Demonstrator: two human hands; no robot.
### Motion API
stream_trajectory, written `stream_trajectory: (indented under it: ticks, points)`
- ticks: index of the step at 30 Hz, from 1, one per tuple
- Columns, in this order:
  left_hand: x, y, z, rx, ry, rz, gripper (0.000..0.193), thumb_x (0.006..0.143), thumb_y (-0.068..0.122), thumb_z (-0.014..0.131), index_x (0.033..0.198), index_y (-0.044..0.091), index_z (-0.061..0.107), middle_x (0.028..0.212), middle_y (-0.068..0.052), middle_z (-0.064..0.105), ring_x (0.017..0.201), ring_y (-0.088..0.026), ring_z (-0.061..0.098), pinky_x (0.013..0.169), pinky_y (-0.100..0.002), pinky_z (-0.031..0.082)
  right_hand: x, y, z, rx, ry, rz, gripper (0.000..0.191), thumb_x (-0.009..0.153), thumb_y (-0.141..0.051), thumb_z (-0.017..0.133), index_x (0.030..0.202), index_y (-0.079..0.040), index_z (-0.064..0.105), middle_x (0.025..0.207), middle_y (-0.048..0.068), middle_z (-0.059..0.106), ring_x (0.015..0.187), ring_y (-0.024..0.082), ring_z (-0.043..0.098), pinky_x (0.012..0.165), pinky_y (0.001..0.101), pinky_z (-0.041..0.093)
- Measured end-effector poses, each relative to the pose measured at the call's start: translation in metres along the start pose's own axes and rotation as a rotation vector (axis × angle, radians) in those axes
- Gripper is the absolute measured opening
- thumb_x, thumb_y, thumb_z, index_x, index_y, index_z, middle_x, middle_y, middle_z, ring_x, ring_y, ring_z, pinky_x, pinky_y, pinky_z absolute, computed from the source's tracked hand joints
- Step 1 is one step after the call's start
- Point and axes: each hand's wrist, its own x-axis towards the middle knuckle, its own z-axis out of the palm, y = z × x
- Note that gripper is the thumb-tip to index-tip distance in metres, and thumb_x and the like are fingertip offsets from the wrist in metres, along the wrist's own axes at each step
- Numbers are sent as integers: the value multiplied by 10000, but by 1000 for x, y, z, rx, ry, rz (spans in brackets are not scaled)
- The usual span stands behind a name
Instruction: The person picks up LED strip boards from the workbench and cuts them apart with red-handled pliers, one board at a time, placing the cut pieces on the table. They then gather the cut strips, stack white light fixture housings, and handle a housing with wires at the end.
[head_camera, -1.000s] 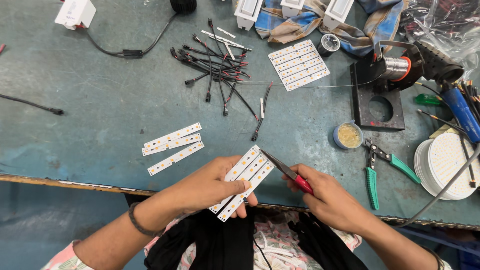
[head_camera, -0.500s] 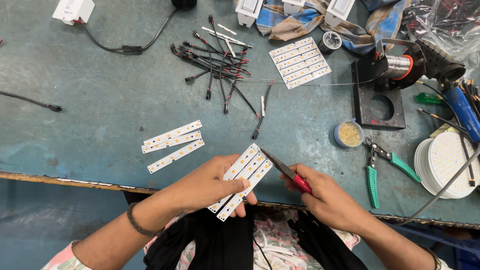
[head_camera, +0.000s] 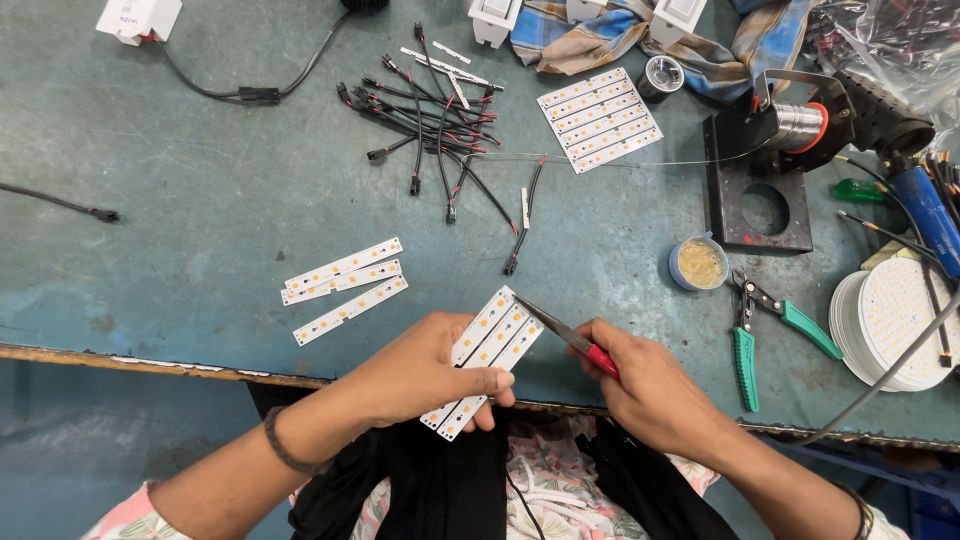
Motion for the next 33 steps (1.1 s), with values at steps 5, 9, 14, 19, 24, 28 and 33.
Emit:
stream_trajectory:
  ticks: [5,9,14,19,24,28,33]
  points:
    - [4,-8,-6,10,-57,30,258,911,114,664,1120,-35,639,889,-140,772,642,-136,741,549,-255,615,3,13,4,15,-28,-40,337,726,60,498,1025,-42,612,774,132,702,769,333,708,708,434,532]
    - [6,-12,-9,37,-112,109,253,936,113,668,1112,-64,628,897,-149,776,655,-151,741,574,-254,621,7,30,5,137,-162,-49,298,735,77,465,970,-14,624,745,105,669,738,260,673,693,383,542]
    - [5,-16,-13,-5,-156,14,268,922,113,678,1119,-56,610,881,-147,773,635,-164,737,539,-275,617,8,43,7,677,-492,82,342,707,129,450,999,19,589,802,74,631,756,198,629,705,338,523]
    - [13,-14,-8,27,-11,-6,274,906,114,652,1139,-28,629,873,-129,774,630,-147,736,526,-274,609,17,35,2,-155,-27,-110,314,767,46,521,1038,-65,634,787,144,725,765,336,714,700,420,546]
    - [18,-6,-7,129,130,67,239,916,117,665,1094,-43,659,878,-113,778,644,-125,727,532,-262,599,25,23,-3,-379,225,-259,311,743,14,568,1045,-50,608,846,191,703,781,418,674,673,510,514]
    - [13,-3,-4,135,138,69,244,911,119,665,1093,-44,654,883,-118,780,653,-134,744,531,-267,609,26,23,-1,-413,300,-306,304,742,17,571,1037,-43,610,833,187,697,789,411,673,682,504,513]
    - [11,-2,6,49,177,87,276,911,116,660,1130,-51,643,894,-143,770,641,-160,745,513,-288,620,32,21,1,-435,459,-477,306,732,24,565,1032,-20,610,875,190,701,811,399,680,710,495,519]
